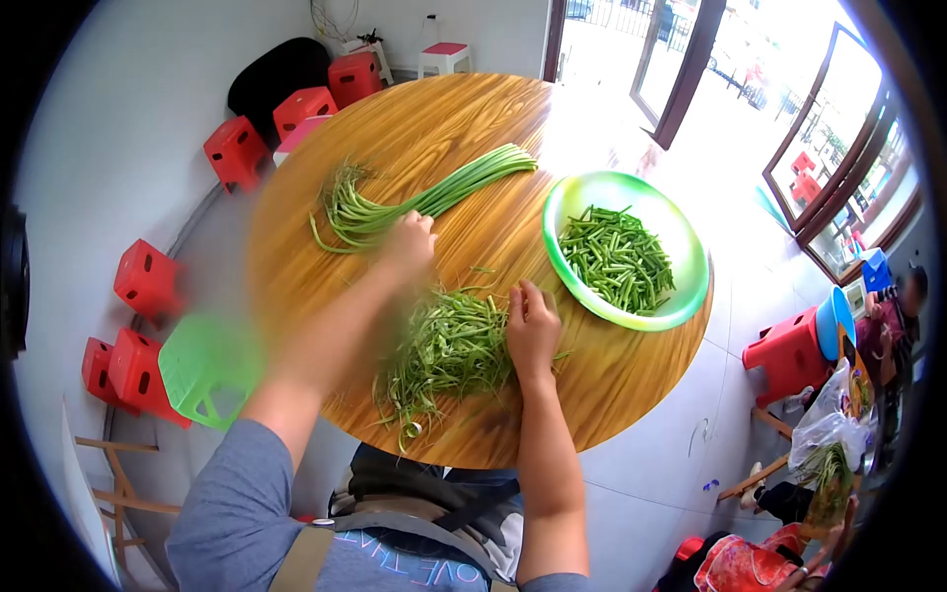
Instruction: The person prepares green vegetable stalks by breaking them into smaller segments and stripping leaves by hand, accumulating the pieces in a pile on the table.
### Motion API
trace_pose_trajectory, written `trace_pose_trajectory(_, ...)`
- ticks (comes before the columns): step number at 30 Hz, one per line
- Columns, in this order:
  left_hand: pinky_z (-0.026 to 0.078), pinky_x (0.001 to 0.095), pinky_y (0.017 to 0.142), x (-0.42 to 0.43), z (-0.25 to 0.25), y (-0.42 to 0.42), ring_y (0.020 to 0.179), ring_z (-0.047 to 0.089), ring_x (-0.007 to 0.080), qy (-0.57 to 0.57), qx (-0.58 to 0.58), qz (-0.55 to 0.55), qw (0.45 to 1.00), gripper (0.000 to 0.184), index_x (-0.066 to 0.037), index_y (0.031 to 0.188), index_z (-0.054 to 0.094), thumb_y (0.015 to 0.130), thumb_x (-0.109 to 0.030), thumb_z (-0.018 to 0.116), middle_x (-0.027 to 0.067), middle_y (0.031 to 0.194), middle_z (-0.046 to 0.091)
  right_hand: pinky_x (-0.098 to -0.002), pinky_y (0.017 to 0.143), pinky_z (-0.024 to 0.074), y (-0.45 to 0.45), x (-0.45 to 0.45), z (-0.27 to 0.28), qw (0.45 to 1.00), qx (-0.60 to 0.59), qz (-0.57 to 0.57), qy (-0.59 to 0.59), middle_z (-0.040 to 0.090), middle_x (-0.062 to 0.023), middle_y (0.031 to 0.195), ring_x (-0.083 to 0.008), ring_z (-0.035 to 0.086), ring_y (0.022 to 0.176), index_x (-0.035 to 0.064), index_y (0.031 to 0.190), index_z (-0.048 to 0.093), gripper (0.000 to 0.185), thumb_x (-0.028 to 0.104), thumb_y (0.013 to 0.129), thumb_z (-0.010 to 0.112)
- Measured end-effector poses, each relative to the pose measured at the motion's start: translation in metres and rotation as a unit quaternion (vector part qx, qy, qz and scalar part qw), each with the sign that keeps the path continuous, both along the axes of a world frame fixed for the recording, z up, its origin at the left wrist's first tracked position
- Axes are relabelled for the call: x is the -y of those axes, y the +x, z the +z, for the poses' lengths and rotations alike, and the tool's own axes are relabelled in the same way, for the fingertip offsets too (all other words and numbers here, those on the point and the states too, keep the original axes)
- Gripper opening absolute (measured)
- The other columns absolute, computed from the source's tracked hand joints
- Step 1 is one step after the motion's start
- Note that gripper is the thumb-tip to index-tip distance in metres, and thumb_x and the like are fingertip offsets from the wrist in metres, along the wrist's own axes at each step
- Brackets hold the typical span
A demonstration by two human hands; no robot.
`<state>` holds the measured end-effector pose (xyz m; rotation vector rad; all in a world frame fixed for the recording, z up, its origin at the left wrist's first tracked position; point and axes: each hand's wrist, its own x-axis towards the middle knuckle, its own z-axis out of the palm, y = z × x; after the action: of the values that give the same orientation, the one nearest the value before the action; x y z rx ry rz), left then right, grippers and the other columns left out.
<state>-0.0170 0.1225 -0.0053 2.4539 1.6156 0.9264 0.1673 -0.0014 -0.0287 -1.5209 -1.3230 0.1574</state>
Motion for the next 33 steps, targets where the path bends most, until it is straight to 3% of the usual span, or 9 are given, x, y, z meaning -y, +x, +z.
trace_pose_trajectory(4,0.048,0.0432,0.066,-0.019,-0.010,0.000,0.073,0.060,0.0326,0.014,0.002,0.044,0.999,0.022,-0.002,0.097,0.053,0.083,-0.019,0.051,0.0174,0.074,0.060,-0.0330,0.060,0.0480,0.001,-0.005,-0.006,1.000,-0.009,0.008,-0.001,0.061,-0.0132,0.081,-0.0246,0.060,0.068,0.0005,0.097,0.063,0.021,0.017,0.085,0.061)
trace_pose_trajectory(7,0.048,0.0444,0.067,-0.026,0.004,0.001,0.073,0.061,0.0338,-0.117,-0.155,0.028,0.981,0.026,0.000,0.096,0.053,0.084,-0.023,0.051,0.0184,0.078,0.061,-0.0330,0.061,0.0481,0.004,-0.002,-0.005,1.000,-0.014,0.011,-0.010,0.061,-0.0132,0.080,-0.0251,0.061,0.068,0.0006,0.097,0.063,0.021,0.018,0.085,0.060)
trace_pose_trajectory(12,0.040,0.0275,0.048,-0.028,0.045,-0.001,0.052,0.050,0.0106,-0.311,0.217,-0.058,0.923,0.013,-0.003,0.090,0.051,0.084,-0.015,0.053,0.0014,0.064,0.052,-0.0325,0.060,0.0477,0.004,-0.006,-0.012,0.997,-0.067,0.023,0.017,0.061,-0.0148,0.077,-0.0252,0.060,0.066,0.0002,0.095,0.063,0.020,0.016,0.084,0.061)
trace_pose_trajectory(15,0.034,0.0229,0.044,-0.041,0.048,-0.010,0.047,0.043,0.0084,-0.354,0.391,-0.048,0.848,0.015,-0.004,0.091,0.050,0.086,-0.018,0.053,0.0005,0.064,0.052,-0.0285,0.057,0.0462,0.005,-0.007,-0.012,0.995,-0.091,0.032,0.037,0.061,-0.0108,0.073,-0.0185,0.058,0.061,-0.0010,0.093,0.063,0.020,0.017,0.085,0.061)
trace_pose_trajectory(16,0.029,0.0199,0.042,-0.030,0.063,-0.013,0.046,0.039,0.0057,-0.372,0.395,-0.067,0.837,0.016,-0.004,0.092,0.055,0.087,-0.019,0.052,-0.0014,0.062,0.050,-0.0259,0.055,0.0443,0.006,-0.006,-0.011,0.982,-0.179,0.062,-0.007,0.060,-0.0080,0.074,-0.0149,0.055,0.060,-0.0015,0.095,0.063,0.022,0.019,0.086,0.060)
trace_pose_trajectory(21,0.043,0.0246,0.053,0.028,0.076,-0.025,0.059,0.055,0.0136,-0.147,0.249,-0.101,0.952,0.025,0.002,0.093,0.060,0.086,-0.022,0.057,0.0086,0.073,0.061,-0.0175,0.055,0.0381,0.013,0.004,0.020,0.829,-0.515,0.185,-0.110,0.056,0.0005,0.076,-0.0054,0.046,0.061,-0.0024,0.099,0.062,0.035,0.030,0.092,0.053)
trace_pose_trajectory(24,0.043,0.0292,0.053,0.083,0.067,-0.034,0.058,0.057,0.0226,-0.069,0.182,-0.117,0.974,0.022,0.003,0.098,0.059,0.085,-0.015,0.057,0.0134,0.073,0.060,-0.0179,0.060,0.0401,0.010,0.007,0.029,0.770,-0.563,0.275,-0.125,0.060,-0.0066,0.090,-0.0070,0.046,0.067,-0.0022,0.114,0.054,0.043,0.035,0.094,0.046)
trace_pose_trajectory(26,0.041,0.0321,0.048,0.110,0.055,-0.041,0.052,0.052,0.0266,0.089,0.149,-0.178,0.969,0.018,0.001,0.099,0.060,0.083,-0.007,0.057,0.0121,0.068,0.058,-0.0199,0.062,0.0419,0.005,0.012,0.033,0.730,-0.591,0.323,-0.121,0.060,-0.0130,0.102,-0.0086,0.048,0.069,-0.0025,0.126,0.041,0.047,0.034,0.096,0.042)
trace_pose_trajectory(33,0.039,0.0303,0.042,0.159,0.007,-0.088,0.048,0.050,0.0204,0.086,0.056,-0.260,0.960,0.030,0.000,0.106,0.059,0.077,0.003,0.062,0.0086,0.063,0.053,-0.0196,0.059,0.0443,-0.005,0.017,0.037,0.755,-0.567,0.307,-0.118,0.059,-0.0127,0.098,-0.0076,0.052,0.069,-0.0019,0.117,0.043,0.036,0.022,0.092,0.053)
